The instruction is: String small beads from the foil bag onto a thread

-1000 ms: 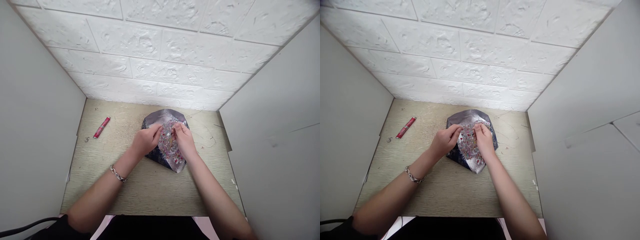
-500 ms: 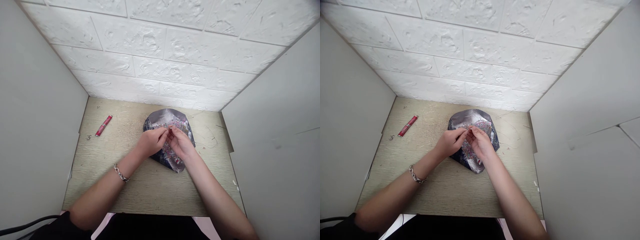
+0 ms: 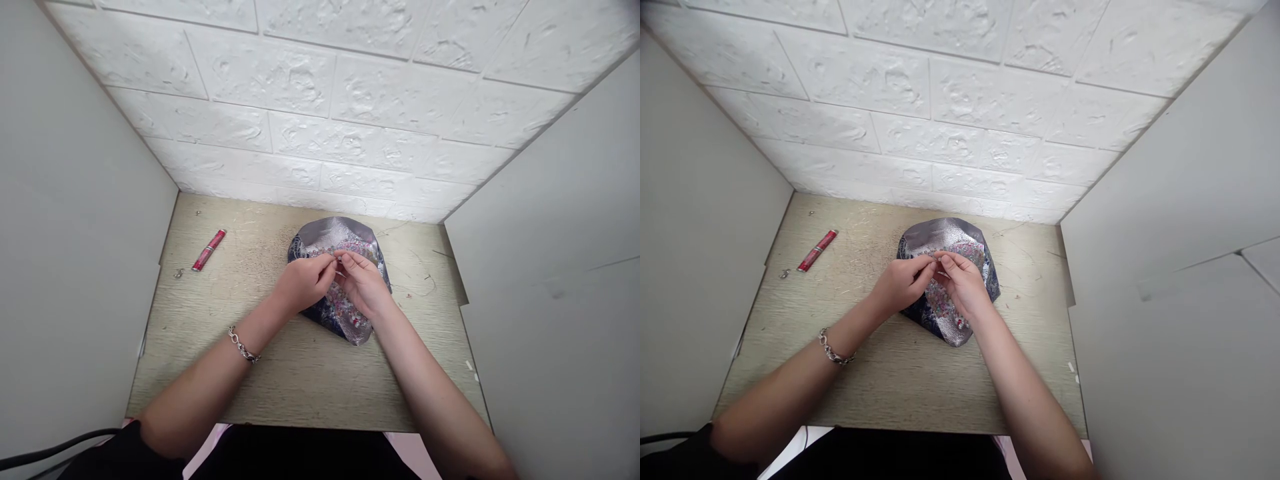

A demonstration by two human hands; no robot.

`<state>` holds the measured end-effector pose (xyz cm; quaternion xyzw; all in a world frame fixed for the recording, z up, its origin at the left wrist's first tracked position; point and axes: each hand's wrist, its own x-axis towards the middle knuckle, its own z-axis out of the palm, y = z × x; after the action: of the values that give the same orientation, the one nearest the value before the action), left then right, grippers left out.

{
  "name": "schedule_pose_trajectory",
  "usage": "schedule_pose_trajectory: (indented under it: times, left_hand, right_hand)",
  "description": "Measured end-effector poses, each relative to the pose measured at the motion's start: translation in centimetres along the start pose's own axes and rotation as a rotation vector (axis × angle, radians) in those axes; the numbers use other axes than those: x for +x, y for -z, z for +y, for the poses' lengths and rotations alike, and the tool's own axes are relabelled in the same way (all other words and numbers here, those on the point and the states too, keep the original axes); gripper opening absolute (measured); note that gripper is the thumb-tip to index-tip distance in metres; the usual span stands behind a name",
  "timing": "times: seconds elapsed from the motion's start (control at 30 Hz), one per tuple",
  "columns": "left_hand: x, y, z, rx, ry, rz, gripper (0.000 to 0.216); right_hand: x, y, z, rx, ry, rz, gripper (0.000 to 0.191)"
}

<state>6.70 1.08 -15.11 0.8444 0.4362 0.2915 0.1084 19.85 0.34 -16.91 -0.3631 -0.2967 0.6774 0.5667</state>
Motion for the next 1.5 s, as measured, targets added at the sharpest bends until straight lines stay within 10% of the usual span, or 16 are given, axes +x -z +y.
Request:
schedule_pose_trajectory:
  times: [1.23,1.5]
  left_hand:
    - [0.0,-0.1,-0.2,-0.02,0.009,-0.021,0.03]
    - [0.5,-0.1,0.2,-0.617,0.254,-0.105,0.032]
  right_hand:
    - [0.2,0.3,0.3,-0.212,0.103,-0.01,0.014]
    - [0.2,0.7,0.1,-0.418,0.252,-0.013,0.016]
